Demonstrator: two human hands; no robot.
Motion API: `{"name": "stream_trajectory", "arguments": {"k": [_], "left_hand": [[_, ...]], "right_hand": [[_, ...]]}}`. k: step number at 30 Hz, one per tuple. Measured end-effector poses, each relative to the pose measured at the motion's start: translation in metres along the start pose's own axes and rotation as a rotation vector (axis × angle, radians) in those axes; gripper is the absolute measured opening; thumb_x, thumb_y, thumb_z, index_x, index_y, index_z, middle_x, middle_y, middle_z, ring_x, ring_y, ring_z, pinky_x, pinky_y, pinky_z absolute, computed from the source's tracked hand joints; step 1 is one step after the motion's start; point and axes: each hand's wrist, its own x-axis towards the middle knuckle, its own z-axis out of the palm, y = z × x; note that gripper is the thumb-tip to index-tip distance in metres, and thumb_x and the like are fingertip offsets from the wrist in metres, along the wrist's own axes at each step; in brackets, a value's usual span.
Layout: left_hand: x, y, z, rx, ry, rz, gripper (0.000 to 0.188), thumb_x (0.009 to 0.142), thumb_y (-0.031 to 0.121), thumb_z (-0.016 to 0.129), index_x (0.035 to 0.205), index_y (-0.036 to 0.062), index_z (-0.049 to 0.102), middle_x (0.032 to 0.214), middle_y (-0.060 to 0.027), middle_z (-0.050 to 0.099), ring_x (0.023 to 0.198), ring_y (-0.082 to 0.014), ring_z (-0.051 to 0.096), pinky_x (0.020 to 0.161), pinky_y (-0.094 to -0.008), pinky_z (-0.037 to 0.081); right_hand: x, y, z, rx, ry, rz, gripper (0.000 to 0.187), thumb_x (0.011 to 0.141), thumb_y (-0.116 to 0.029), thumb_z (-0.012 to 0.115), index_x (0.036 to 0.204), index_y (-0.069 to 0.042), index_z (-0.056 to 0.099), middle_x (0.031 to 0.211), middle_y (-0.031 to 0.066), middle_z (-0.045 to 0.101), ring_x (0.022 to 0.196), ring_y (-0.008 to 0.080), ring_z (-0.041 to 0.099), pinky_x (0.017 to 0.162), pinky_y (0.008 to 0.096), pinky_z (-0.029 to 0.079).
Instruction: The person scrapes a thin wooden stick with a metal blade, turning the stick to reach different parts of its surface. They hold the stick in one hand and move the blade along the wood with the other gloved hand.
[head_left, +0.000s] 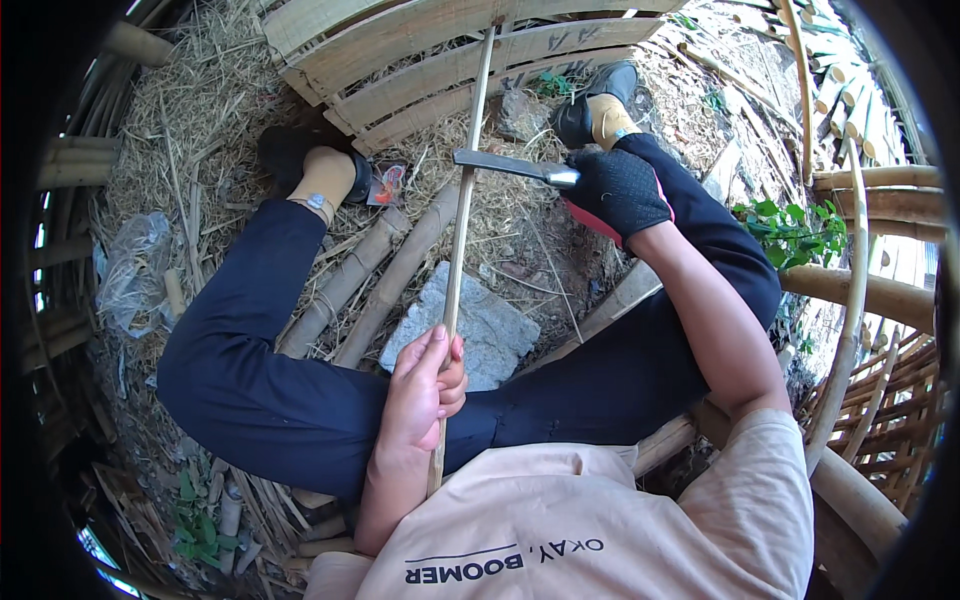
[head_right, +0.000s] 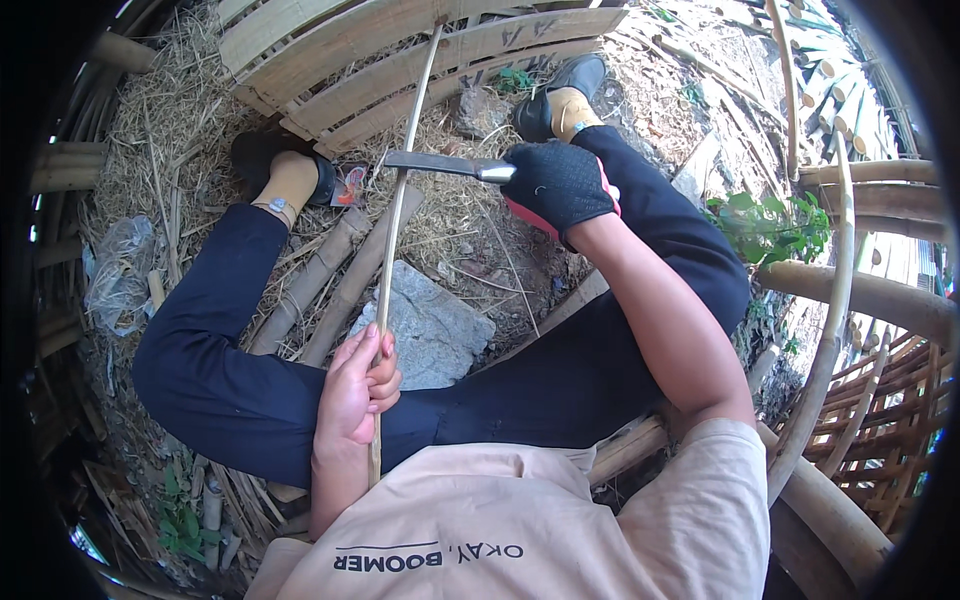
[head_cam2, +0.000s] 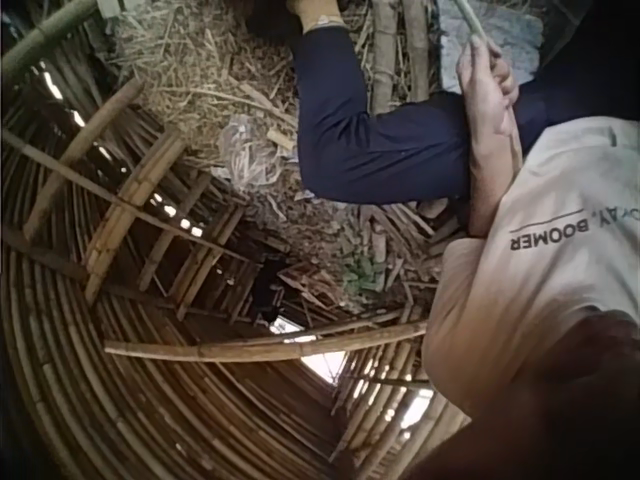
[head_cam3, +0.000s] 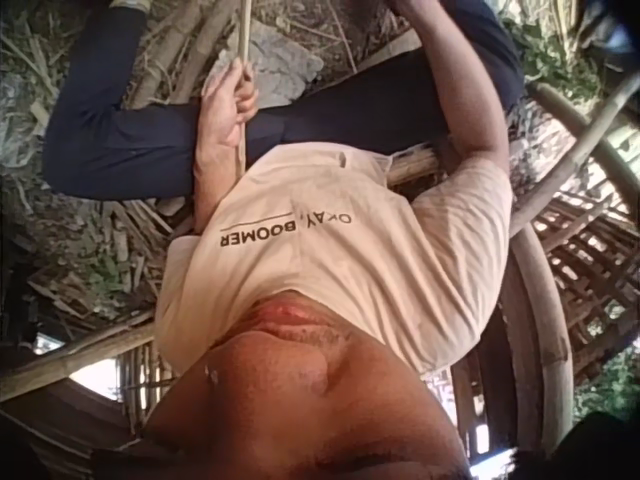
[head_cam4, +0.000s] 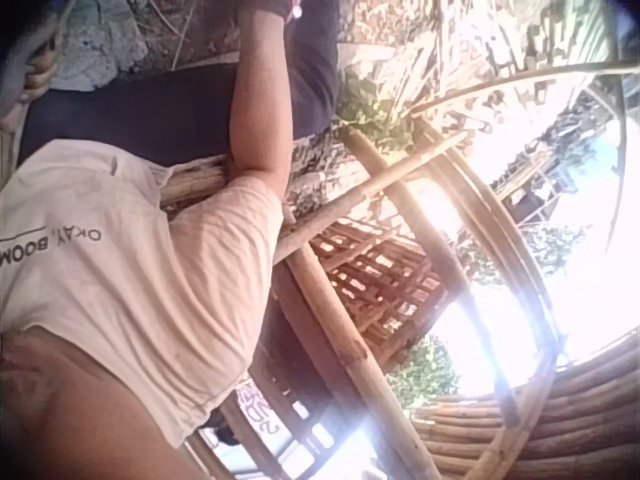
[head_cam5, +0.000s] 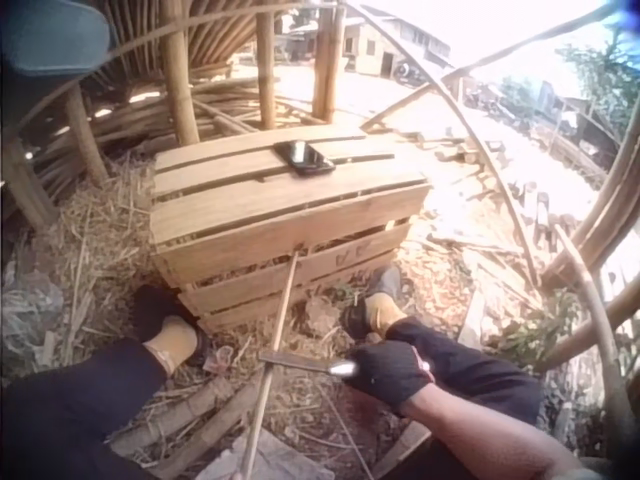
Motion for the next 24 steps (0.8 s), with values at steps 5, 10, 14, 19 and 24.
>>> {"name": "stream_trajectory", "arguments": {"k": [5,10,14,19,24], "left_hand": [[0.002,0.000,-0.001,-0.015,-0.001,-0.008,0.030,0.109,0.032,0.039,0.089,0.0105,0.047,0.057,0.0088,0.025,0.043,-0.0004,0.020,0.035,-0.0197,0.017],[0.002,-0.001,-0.003,-0.009,-0.004,-0.020,0.031,0.109,0.032,0.038,0.089,0.0106,0.047,0.057,0.0088,0.025,0.043,-0.0007,0.019,0.035,-0.0200,0.016],[0.007,-0.003,-0.002,0.009,-0.016,-0.012,0.031,0.109,0.033,0.038,0.089,0.0107,0.047,0.057,0.0087,0.024,0.042,-0.0011,0.018,0.035,-0.0207,0.016],[0.006,-0.002,-0.001,0.014,0.000,-0.009,0.031,0.109,0.033,0.038,0.088,0.0108,0.047,0.057,0.0085,0.023,0.042,-0.0012,0.018,0.035,-0.0210,0.016],[0.002,0.000,0.000,0.011,0.008,-0.001,0.031,0.109,0.033,0.039,0.089,0.0105,0.048,0.057,0.0086,0.023,0.042,-0.0011,0.018,0.036,-0.0207,0.016]], "right_hand": [[-0.020,-0.023,0.009,0.158,-0.064,-0.166,0.024,0.083,-0.036,0.070,0.093,-0.015,0.074,0.077,0.0160,0.069,0.075,0.0366,0.068,0.069,0.0459,0.054],[-0.029,-0.045,0.008,0.126,-0.201,-0.287,0.021,0.078,-0.031,0.070,0.087,-0.013,0.069,0.073,0.0163,0.067,0.073,0.0378,0.068,0.068,0.0474,0.054],[-0.019,-0.036,0.015,0.046,-0.174,-0.266,0.020,0.075,-0.030,0.071,0.089,-0.016,0.073,0.077,0.0139,0.071,0.076,0.0341,0.071,0.069,0.0457,0.055],[-0.016,-0.032,0.014,0.024,-0.131,-0.249,0.018,0.075,-0.027,0.070,0.089,-0.017,0.073,0.076,0.0128,0.071,0.075,0.0335,0.071,0.068,0.0454,0.055],[-0.012,-0.026,0.016,0.001,-0.063,-0.224,0.017,0.075,-0.025,0.070,0.089,-0.016,0.073,0.075,0.0126,0.070,0.074,0.0331,0.071,0.067,0.0449,0.055]]}}
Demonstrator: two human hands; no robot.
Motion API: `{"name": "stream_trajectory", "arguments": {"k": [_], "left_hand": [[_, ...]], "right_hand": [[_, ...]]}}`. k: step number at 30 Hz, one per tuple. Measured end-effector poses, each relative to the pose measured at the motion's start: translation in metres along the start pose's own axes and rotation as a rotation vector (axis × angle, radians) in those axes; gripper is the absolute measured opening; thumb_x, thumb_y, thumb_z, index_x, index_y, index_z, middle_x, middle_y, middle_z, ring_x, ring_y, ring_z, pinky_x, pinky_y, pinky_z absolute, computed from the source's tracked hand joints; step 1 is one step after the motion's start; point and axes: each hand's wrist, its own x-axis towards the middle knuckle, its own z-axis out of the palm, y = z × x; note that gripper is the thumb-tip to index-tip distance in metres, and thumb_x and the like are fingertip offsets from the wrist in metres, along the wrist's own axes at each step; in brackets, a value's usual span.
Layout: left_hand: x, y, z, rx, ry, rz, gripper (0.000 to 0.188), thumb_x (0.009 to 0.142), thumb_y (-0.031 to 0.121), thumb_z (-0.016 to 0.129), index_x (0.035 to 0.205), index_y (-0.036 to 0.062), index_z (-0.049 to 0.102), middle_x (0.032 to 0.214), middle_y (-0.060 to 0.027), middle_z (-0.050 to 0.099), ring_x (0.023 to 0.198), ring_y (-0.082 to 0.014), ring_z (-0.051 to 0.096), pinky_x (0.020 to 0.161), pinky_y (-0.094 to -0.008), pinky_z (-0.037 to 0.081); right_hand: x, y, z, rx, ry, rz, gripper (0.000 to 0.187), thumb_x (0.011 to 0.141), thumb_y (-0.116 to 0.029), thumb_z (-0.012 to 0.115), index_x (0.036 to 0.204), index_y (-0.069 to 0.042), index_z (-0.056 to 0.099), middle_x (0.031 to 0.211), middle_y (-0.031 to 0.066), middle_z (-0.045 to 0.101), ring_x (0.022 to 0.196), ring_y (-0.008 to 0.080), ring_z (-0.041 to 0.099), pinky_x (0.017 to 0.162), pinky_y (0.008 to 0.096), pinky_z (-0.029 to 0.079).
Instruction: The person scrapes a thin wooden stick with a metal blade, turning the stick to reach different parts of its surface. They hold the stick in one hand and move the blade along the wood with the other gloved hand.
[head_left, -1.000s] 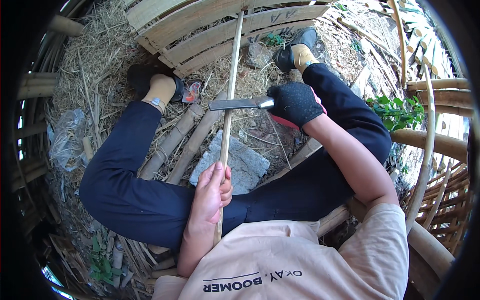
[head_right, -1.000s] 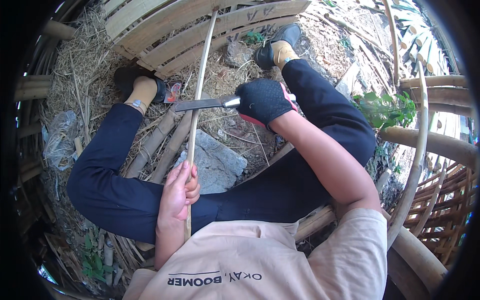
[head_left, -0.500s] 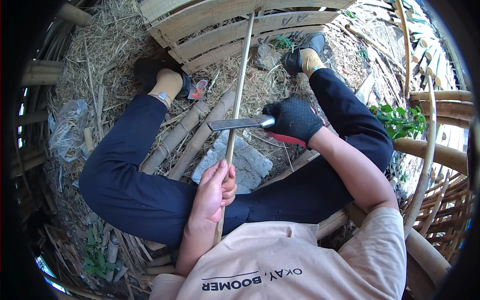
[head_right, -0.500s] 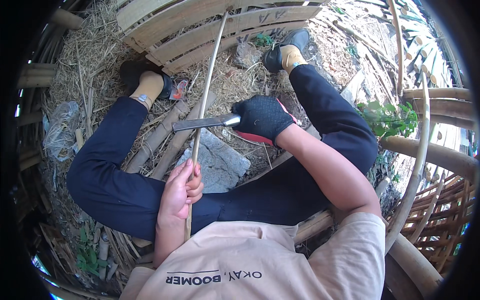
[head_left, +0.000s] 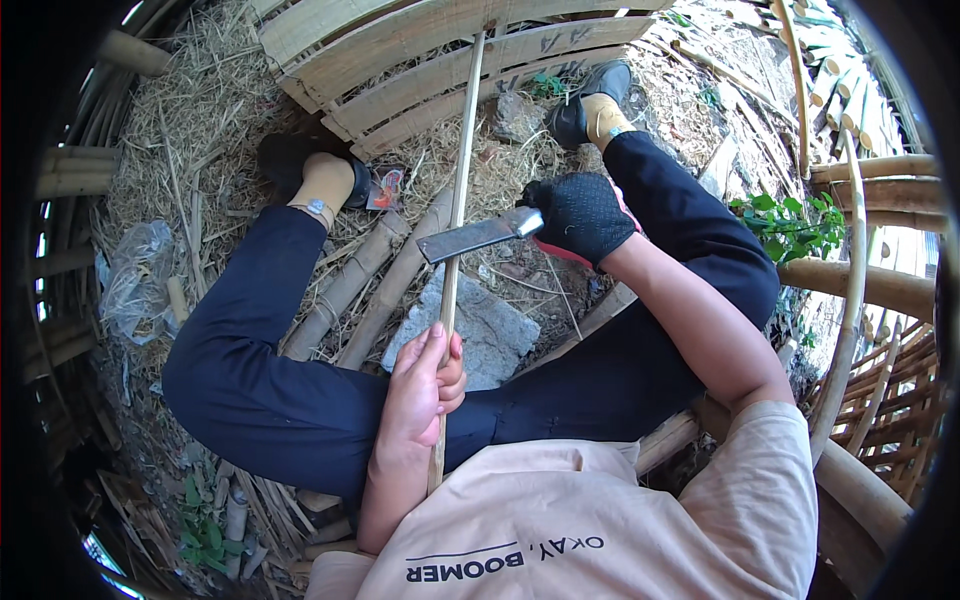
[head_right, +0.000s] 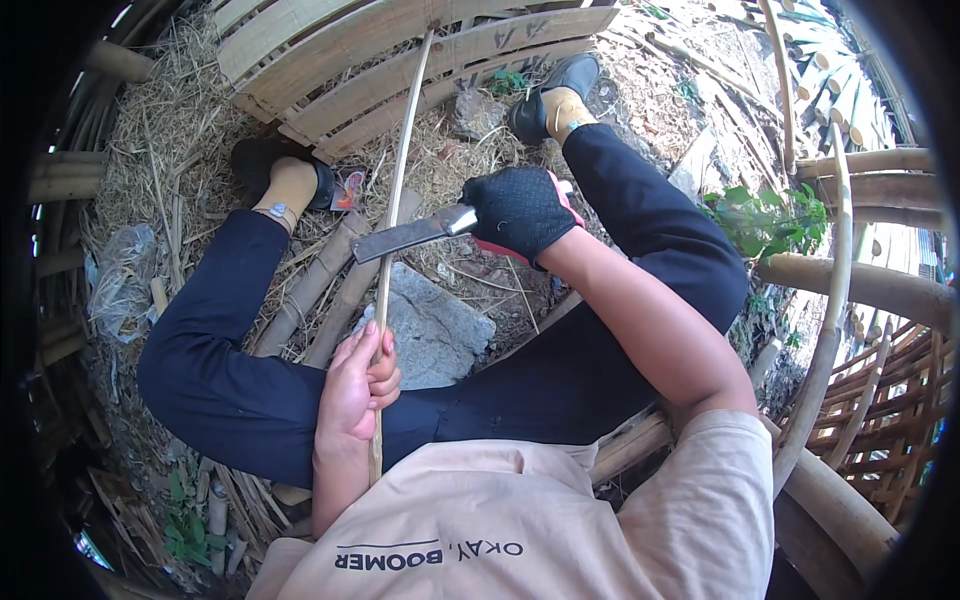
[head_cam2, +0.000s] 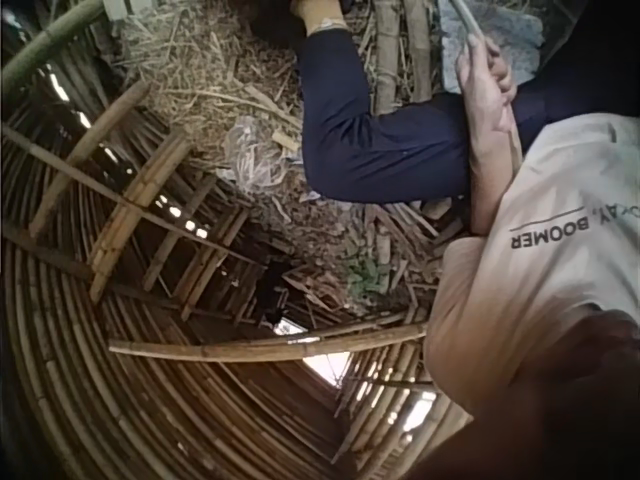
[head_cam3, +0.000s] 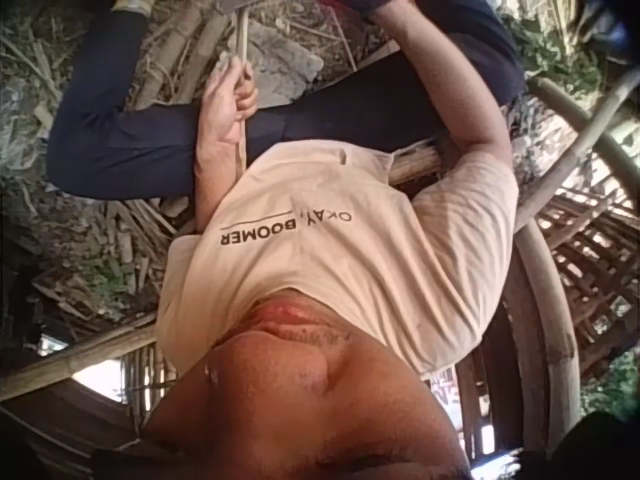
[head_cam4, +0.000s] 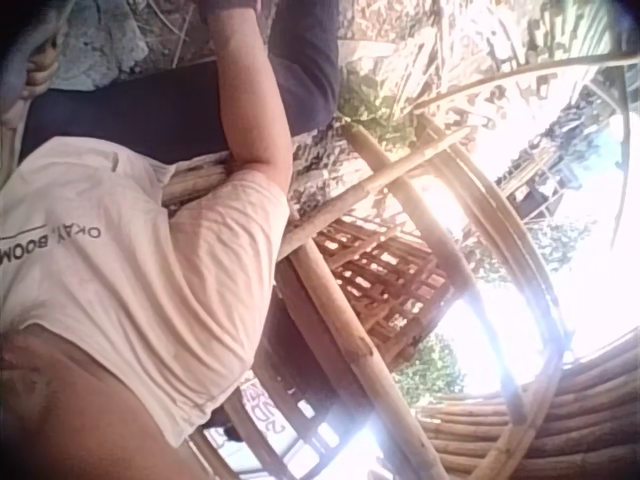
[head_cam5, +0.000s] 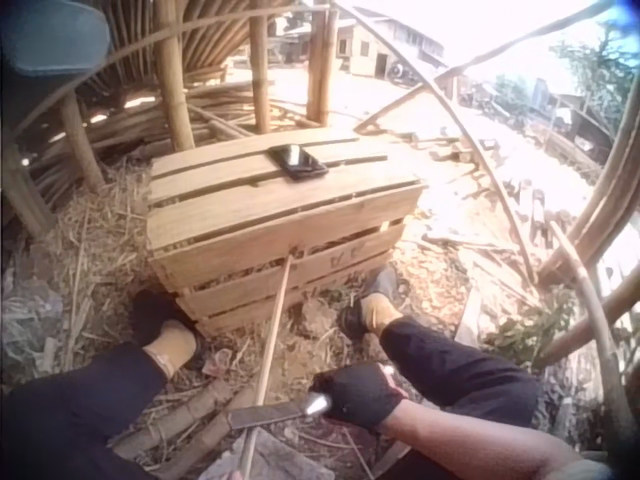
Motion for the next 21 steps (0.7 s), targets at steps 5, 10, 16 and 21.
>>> {"name": "stream_trajectory", "arguments": {"k": [5,10,16,21], "left_hand": [[0.000,0.002,-0.001,-0.002,-0.008,0.003,0.031,0.109,0.033,0.040,0.089,0.0104,0.048,0.057,0.0088,0.024,0.043,-0.0011,0.018,0.036,-0.0205,0.016],[-0.001,0.003,0.000,-0.008,-0.003,-0.004,0.032,0.109,0.034,0.040,0.089,0.0105,0.048,0.057,0.0090,0.024,0.042,-0.0009,0.019,0.036,-0.0202,0.016],[-0.008,0.004,-0.005,-0.053,-0.023,-0.024,0.032,0.109,0.034,0.039,0.088,0.0105,0.048,0.056,0.0092,0.025,0.042,-0.0008,0.020,0.036,-0.0200,0.017],[-0.004,0.004,-0.001,-0.045,-0.030,-0.023,0.031,0.109,0.032,0.039,0.089,0.0099,0.048,0.056,0.0090,0.024,0.043,-0.0008,0.019,0.035,-0.0200,0.016]], "right_hand": [[0.003,0.002,0.003,-0.035,0.032,-0.012,0.018,0.078,-0.029,0.069,0.091,-0.017,0.074,0.074,0.0124,0.069,0.070,0.0330,0.069,0.065,0.0444,0.054],[0.005,0.013,0.014,-0.043,0.120,-0.082,0.015,0.081,-0.027,0.068,0.091,-0.017,0.074,0.076,0.0122,0.070,0.071,0.0329,0.069,0.065,0.0438,0.055],[0.007,0.042,-0.008,-0.006,0.208,0.132,0.016,0.083,-0.029,0.066,0.089,-0.015,0.072,0.078,0.0141,0.070,0.076,0.0351,0.069,0.068,0.0452,0.055],[-0.003,0.004,-0.004,0.131,0.056,-0.034,0.020,0.082,-0.031,0.068,0.090,-0.014,0.071,0.077,0.0158,0.069,0.075,0.0368,0.068,0.070,0.0470,0.054]]}}
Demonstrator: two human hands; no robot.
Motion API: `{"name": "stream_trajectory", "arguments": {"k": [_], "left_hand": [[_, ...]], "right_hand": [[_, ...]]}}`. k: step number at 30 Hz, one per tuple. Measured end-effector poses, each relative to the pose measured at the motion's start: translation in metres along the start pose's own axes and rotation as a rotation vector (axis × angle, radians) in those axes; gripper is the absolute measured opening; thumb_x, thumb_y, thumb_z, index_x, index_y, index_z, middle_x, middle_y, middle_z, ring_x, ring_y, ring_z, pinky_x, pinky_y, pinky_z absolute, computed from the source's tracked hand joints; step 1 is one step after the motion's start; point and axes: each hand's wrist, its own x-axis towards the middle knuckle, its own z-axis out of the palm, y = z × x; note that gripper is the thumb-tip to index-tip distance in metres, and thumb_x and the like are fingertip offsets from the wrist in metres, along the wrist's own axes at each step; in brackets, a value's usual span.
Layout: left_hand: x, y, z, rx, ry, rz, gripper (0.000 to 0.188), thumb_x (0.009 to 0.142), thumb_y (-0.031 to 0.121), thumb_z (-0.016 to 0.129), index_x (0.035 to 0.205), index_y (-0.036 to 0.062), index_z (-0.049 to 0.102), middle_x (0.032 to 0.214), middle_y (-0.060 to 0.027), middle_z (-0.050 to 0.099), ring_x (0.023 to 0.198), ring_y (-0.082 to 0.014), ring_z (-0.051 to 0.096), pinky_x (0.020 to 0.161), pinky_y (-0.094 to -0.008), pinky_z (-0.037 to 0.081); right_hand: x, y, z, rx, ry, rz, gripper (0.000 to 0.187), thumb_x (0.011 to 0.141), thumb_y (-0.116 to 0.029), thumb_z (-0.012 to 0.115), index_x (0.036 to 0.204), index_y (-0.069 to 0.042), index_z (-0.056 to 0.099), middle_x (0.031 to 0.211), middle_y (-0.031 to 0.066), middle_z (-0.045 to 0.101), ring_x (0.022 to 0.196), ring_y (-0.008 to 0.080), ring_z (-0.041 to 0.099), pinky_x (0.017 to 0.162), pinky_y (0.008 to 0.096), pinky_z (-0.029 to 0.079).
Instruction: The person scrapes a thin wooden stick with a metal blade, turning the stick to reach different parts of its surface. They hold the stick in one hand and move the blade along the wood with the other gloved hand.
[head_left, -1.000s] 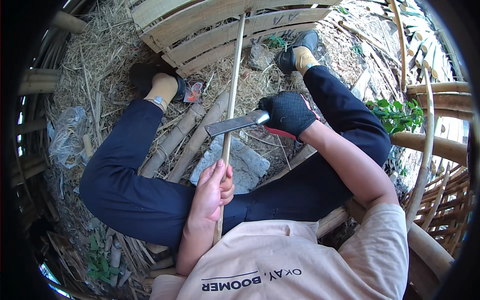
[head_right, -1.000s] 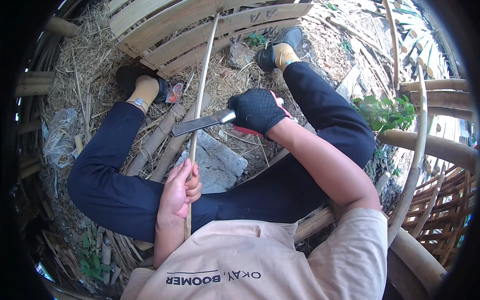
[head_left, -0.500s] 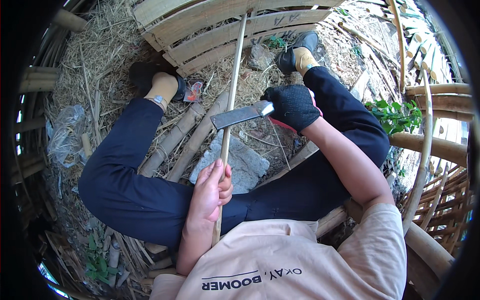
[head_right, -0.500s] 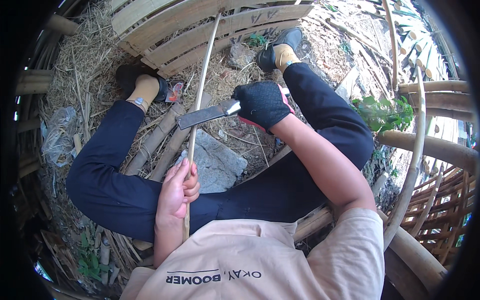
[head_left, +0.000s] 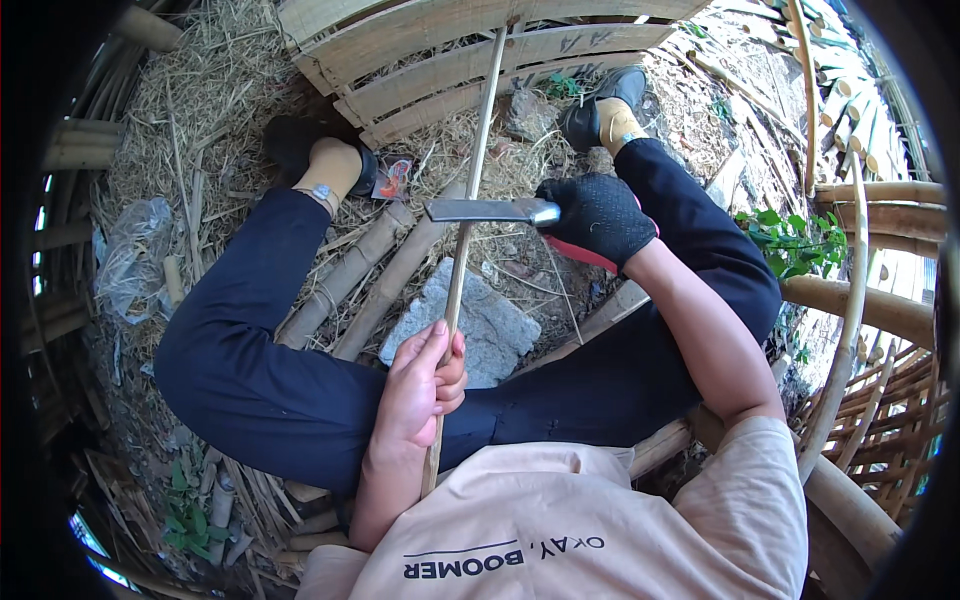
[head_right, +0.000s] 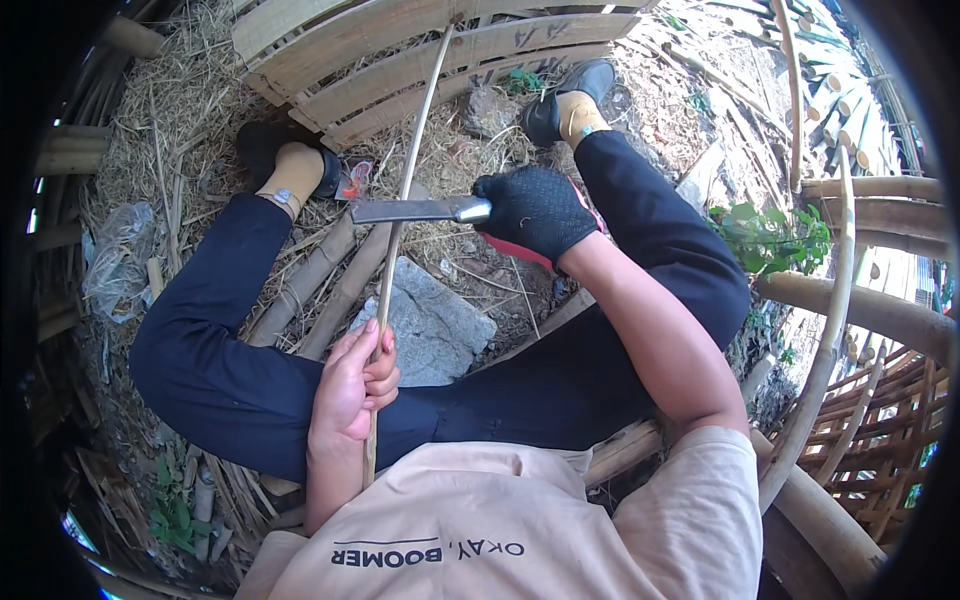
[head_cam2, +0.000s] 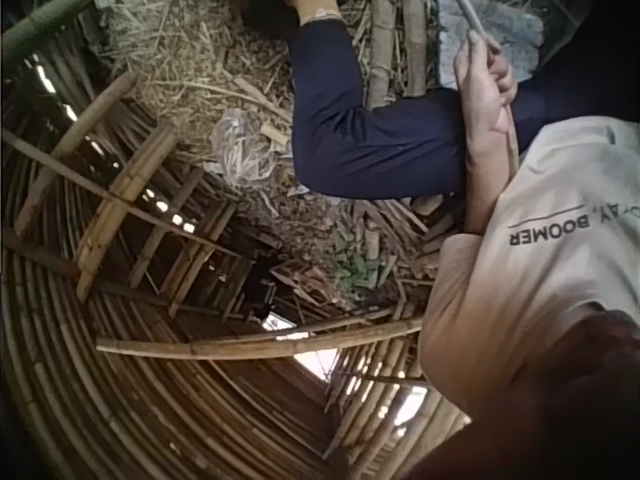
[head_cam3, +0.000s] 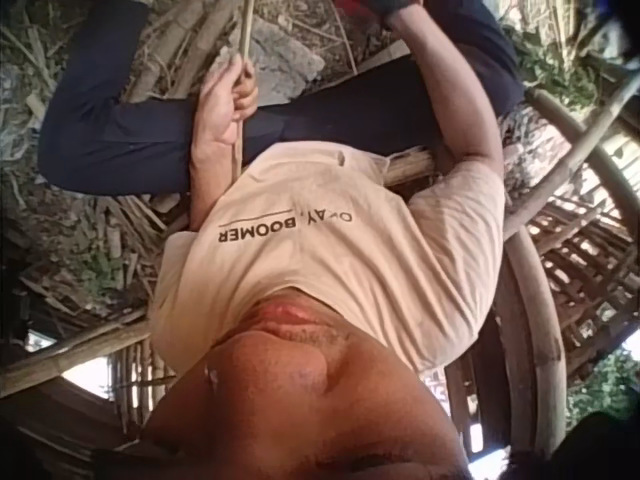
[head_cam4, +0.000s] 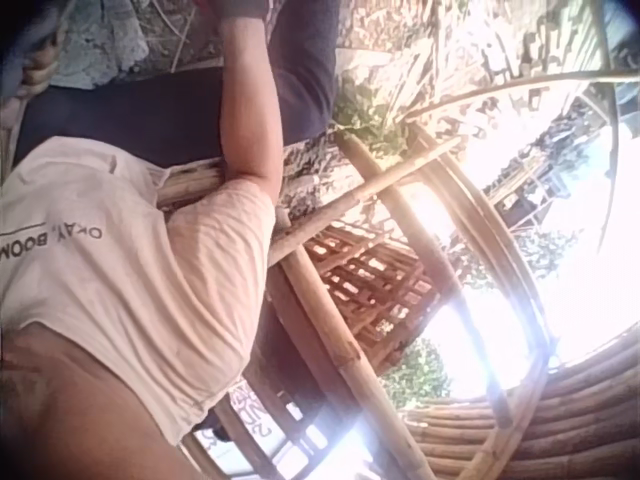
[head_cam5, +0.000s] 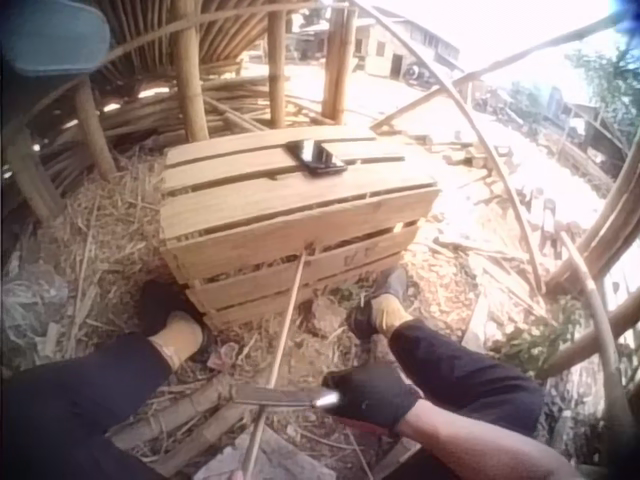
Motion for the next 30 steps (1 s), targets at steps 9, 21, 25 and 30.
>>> {"name": "stream_trajectory", "arguments": {"k": [9,21,25,30], "left_hand": [[0.006,-0.010,0.006,0.185,0.097,0.072,0.032,0.109,0.033,0.038,0.089,0.0098,0.048,0.057,0.0093,0.028,0.042,0.0004,0.022,0.036,-0.0187,0.017],[0.002,-0.008,0.006,0.152,0.087,0.055,0.031,0.109,0.032,0.039,0.089,0.0103,0.048,0.057,0.0094,0.028,0.042,0.0004,0.022,0.036,-0.0185,0.017],[0.004,-0.008,0.006,0.117,0.071,0.040,0.031,0.109,0.031,0.040,0.088,0.0092,0.049,0.057,0.0095,0.029,0.042,0.0007,0.022,0.035,-0.0181,0.019],[0.005,-0.008,0.002,0.099,0.068,0.034,0.031,0.109,0.031,0.041,0.088,0.0087,0.050,0.057,0.0094,0.029,0.042,0.0009,0.023,0.035,-0.0179,0.019]], "right_hand": [[-0.007,-0.028,0.001,-0.082,-0.234,-0.025,0.019,0.078,-0.028,0.066,0.088,-0.014,0.074,0.077,0.0148,0.071,0.076,0.0339,0.071,0.071,0.0444,0.056],[0.009,0.035,-0.015,-0.164,0.049,0.169,0.020,0.083,-0.031,0.064,0.091,-0.016,0.074,0.080,0.0142,0.071,0.079,0.0342,0.070,0.073,0.0450,0.055],[0.001,0.010,-0.011,-0.117,-0.017,0.142,0.021,0.083,-0.035,0.067,0.093,-0.017,0.073,0.080,0.0148,0.071,0.081,0.0357,0.070,0.074,0.0467,0.054],[-0.009,-0.033,-0.006,-0.022,-0.182,-0.050,0.022,0.081,-0.034,0.067,0.089,-0.014,0.071,0.078,0.0160,0.070,0.077,0.0369,0.069,0.073,0.0477,0.054]]}}
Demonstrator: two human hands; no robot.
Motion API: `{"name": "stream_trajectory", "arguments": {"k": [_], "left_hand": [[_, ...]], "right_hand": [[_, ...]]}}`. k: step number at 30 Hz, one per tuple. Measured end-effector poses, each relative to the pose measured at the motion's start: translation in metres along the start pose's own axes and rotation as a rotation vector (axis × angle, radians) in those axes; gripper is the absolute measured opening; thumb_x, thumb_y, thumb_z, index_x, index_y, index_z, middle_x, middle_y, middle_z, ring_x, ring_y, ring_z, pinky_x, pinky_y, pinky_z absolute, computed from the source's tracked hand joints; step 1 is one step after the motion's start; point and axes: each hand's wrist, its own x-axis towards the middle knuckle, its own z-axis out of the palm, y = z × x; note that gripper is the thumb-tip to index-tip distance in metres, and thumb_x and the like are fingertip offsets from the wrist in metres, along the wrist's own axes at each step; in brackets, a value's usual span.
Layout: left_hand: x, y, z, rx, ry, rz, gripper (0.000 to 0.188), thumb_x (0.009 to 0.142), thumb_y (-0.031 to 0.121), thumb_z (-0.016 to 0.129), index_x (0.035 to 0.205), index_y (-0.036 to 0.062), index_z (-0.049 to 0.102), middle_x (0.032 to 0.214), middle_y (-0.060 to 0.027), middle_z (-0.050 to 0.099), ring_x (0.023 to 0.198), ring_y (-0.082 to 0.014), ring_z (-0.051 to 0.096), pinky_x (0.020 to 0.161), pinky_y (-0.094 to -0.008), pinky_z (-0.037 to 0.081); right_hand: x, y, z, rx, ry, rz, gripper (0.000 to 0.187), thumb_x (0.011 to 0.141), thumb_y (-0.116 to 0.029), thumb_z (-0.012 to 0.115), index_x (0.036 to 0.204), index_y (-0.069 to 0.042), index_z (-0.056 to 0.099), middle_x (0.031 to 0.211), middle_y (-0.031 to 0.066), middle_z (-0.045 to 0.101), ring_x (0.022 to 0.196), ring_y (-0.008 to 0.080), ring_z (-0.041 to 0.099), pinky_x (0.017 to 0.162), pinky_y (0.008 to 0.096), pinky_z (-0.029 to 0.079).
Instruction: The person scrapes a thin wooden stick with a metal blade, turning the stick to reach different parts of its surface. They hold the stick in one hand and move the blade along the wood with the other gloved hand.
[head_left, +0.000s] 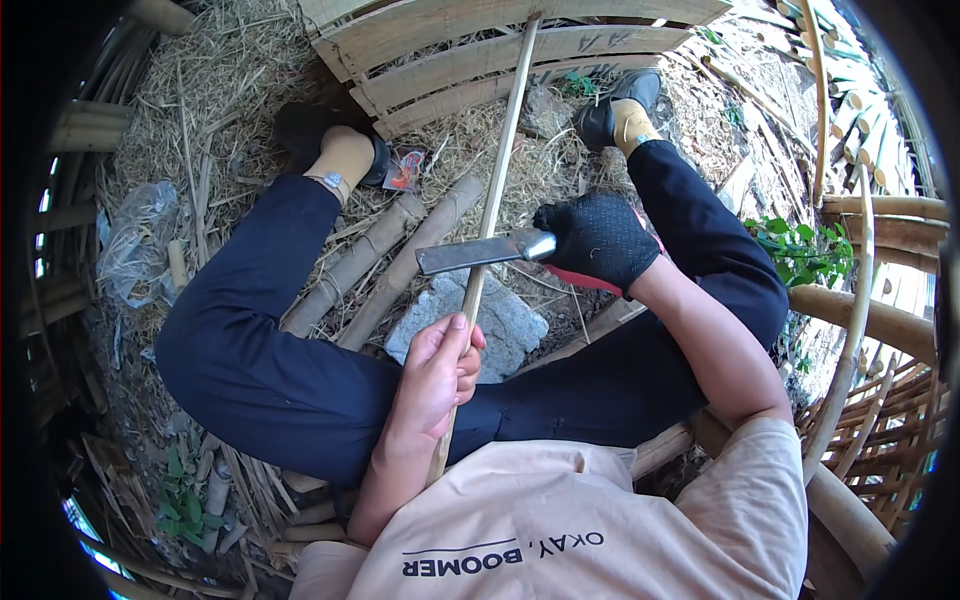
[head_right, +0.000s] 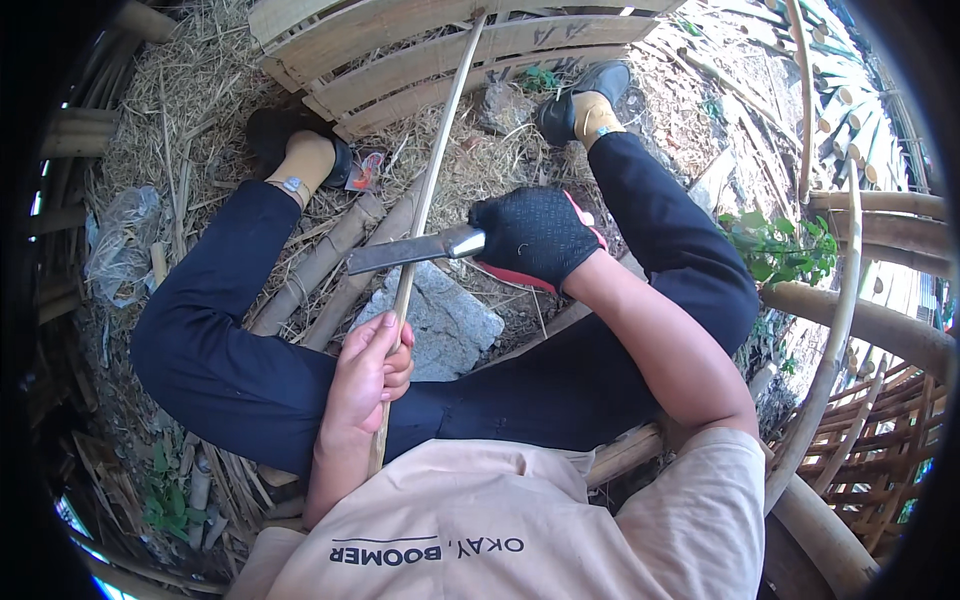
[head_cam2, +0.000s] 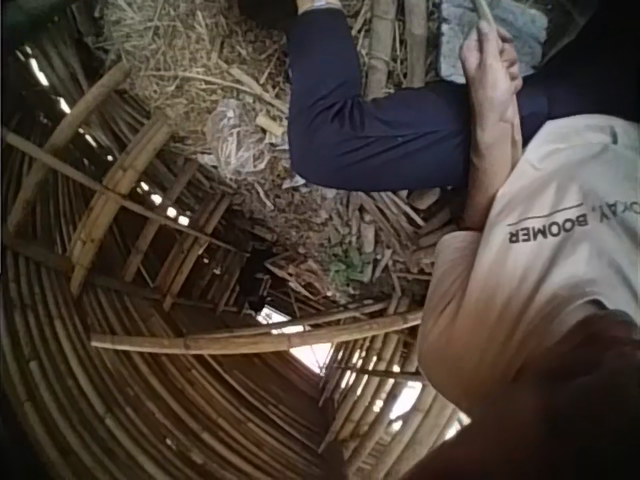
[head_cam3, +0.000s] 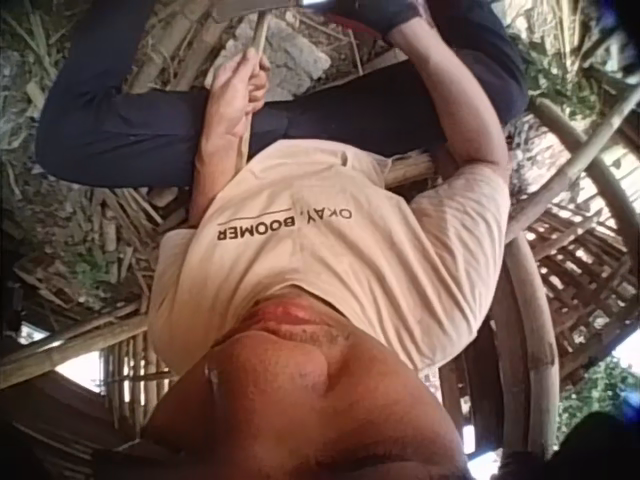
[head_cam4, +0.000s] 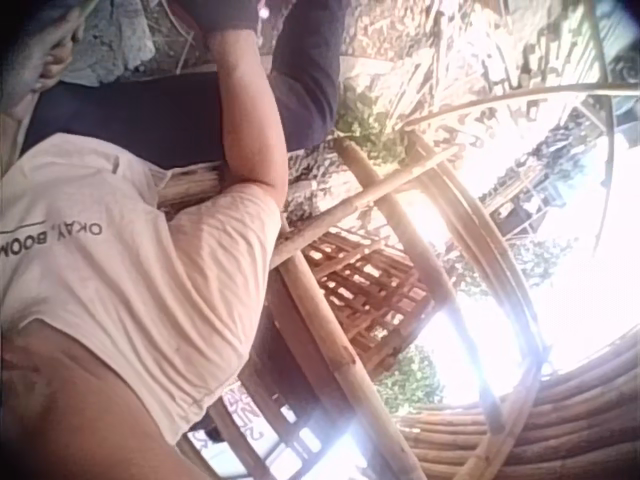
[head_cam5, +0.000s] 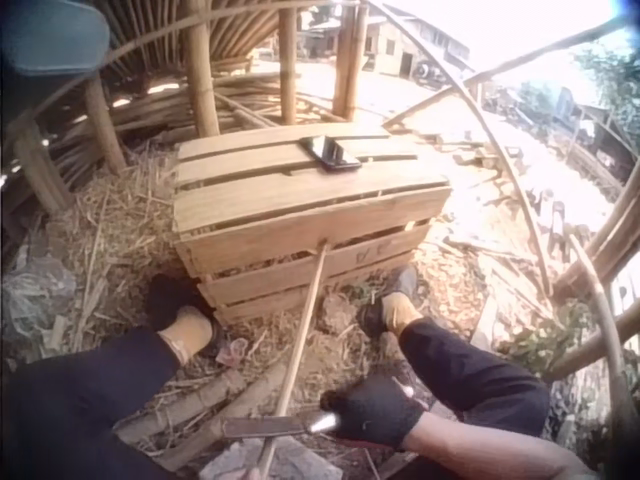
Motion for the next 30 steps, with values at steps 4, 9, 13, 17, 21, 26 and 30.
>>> {"name": "stream_trajectory", "arguments": {"k": [4,9,13,17,21,26,30], "left_hand": [[0.000,0.000,0.001,0.005,-0.006,-0.002,0.031,0.109,0.031,0.041,0.088,0.0090,0.051,0.057,0.0093,0.030,0.043,0.0010,0.024,0.036,-0.0178,0.020],[0.000,0.000,0.003,0.013,-0.015,-0.007,0.031,0.109,0.031,0.040,0.089,0.0094,0.051,0.057,0.0095,0.029,0.043,0.0009,0.022,0.036,-0.0179,0.019],[0.000,0.000,0.003,0.014,-0.019,-0.007,0.030,0.109,0.030,0.040,0.089,0.0095,0.051,0.057,0.0096,0.028,0.043,0.0008,0.022,0.036,-0.0179,0.019],[0.000,0.000,0.003,0.005,-0.021,-0.002,0.030,0.109,0.030,0.040,0.090,0.0095,0.051,0.058,0.0096,0.028,0.043,0.0007,0.022,0.036,-0.0180,0.019],[0.000,-0.002,0.002,0.018,-0.013,-0.003,0.030,0.109,0.030,0.039,0.089,0.0096,0.050,0.057,0.0095,0.028,0.043,0.0005,0.022,0.036,-0.0185,0.019],[0.002,-0.003,0.002,0.019,-0.030,-0.001,0.031,0.109,0.031,0.039,0.089,0.0097,0.049,0.056,0.0096,0.026,0.041,0.0003,0.020,0.035,-0.0190,0.018],[0.000,-0.001,0.003,0.009,-0.035,-0.002,0.031,0.109,0.031,0.039,0.089,0.0095,0.049,0.056,0.0096,0.026,0.041,0.0002,0.020,0.035,-0.0191,0.017]], "right_hand": [[-0.003,-0.004,0.011,0.027,-0.082,-0.004,0.023,0.079,-0.034,0.068,0.089,-0.013,0.071,0.077,0.0170,0.069,0.077,0.0374,0.069,0.072,0.0477,0.055],[-0.004,-0.001,0.008,0.038,-0.056,-0.026,0.023,0.079,-0.033,0.067,0.089,-0.013,0.072,0.077,0.0177,0.069,0.076,0.0376,0.069,0.070,0.0471,0.054],[-0.004,0.000,0.014,0.036,-0.035,-0.083,0.025,0.078,-0.034,0.070,0.088,-0.011,0.071,0.074,0.0180,0.067,0.073,0.0389,0.067,0.067,0.0478,0.054],[-0.003,-0.002,0.015,0.031,-0.027,-0.109,0.026,0.077,-0.034,0.072,0.088,-0.011,0.070,0.074,0.0178,0.067,0.072,0.0391,0.067,0.066,0.0478,0.054],[-0.003,-0.007,0.010,0.010,-0.045,-0.051,0.022,0.078,-0.031,0.069,0.088,-0.012,0.071,0.074,0.0172,0.068,0.074,0.0378,0.068,0.068,0.0468,0.054],[0.010,0.005,0.000,0.008,0.048,0.191,0.019,0.079,-0.025,0.064,0.091,-0.014,0.074,0.081,0.0158,0.071,0.080,0.0351,0.070,0.074,0.0450,0.055],[0.022,0.051,-0.009,-0.070,0.116,0.338,0.023,0.084,-0.032,0.064,0.096,-0.017,0.075,0.087,0.0152,0.072,0.086,0.0345,0.070,0.079,0.0451,0.055]]}}
